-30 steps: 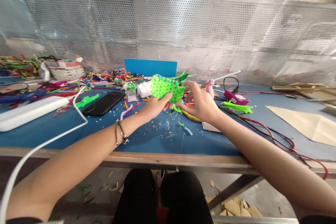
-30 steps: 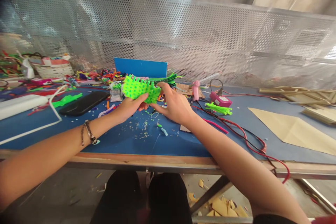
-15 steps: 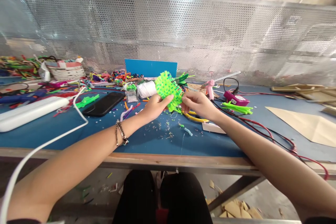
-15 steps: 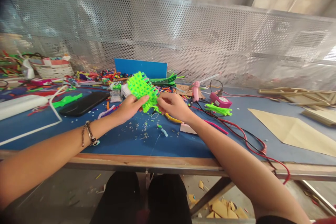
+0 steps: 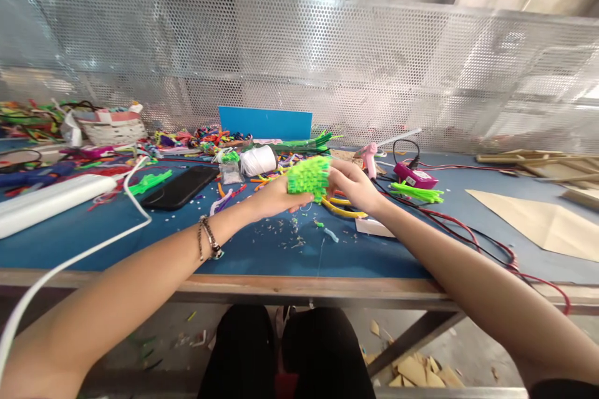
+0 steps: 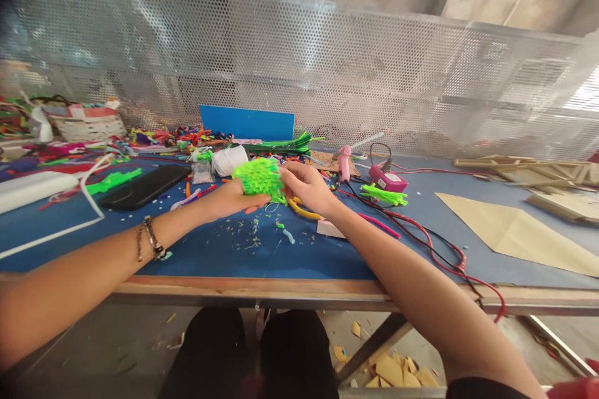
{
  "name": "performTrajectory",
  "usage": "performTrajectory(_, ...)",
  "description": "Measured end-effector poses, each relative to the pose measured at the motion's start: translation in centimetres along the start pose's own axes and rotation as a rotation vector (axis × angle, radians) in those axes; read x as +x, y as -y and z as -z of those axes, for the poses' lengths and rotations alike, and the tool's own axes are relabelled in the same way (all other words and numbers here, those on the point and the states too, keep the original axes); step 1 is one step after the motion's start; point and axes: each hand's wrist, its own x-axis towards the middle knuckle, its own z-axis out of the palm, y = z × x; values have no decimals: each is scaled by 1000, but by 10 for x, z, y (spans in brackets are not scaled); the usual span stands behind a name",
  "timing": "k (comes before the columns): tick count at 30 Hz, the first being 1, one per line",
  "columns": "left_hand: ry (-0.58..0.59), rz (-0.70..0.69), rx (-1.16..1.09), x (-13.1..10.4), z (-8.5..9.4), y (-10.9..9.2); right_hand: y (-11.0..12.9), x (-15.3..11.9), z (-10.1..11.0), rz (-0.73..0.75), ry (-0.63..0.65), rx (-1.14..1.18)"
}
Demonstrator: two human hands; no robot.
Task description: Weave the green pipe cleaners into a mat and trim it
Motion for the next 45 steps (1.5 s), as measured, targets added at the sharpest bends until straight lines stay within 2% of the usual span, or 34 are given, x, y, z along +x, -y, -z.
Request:
performTrajectory(2, 82, 46, 9, -1, 0, -1, -1, 0, 4, 15, -3, 40)
performTrajectory(6, 215, 98, 71, -3, 2, 0, -11, 0, 9, 4, 74, 188)
performTrajectory(9, 207, 134, 31, -4, 3, 1, -18, 1, 10, -20, 112, 218)
performTrajectory(12, 194, 168, -17, -3, 2, 1, -18, 3, 11, -23, 66, 184)
performTrajectory(15, 195, 138, -61, -2, 1, 1, -12, 4, 10, 1, 35, 76)
performTrajectory(17, 120, 65, -72, -1, 0, 1, -8, 4, 9, -9, 56, 26)
performTrajectory(22, -226, -91, 54, 3, 2, 2, -1, 2, 3, -61, 103, -11)
performTrajectory(25, -311, -136, 56, 5, 5, 4, 2, 0, -1, -45, 88, 3)
performTrajectory(29, -323, -179, 42, 6, 6, 3, 1, -1, -3, -27, 81, -35)
performTrajectory(35, -292, -156, 93, 4, 4, 0, 0, -1, -4, 159, -178, -255)
performTrajectory(41, -300, -214, 201, 2, -1, 0, 6, -2, -11, 180, -276, -283)
performTrajectory(45, -301, -268, 241, 0, -3, 0, 7, -3, -15, 249, -293, -321)
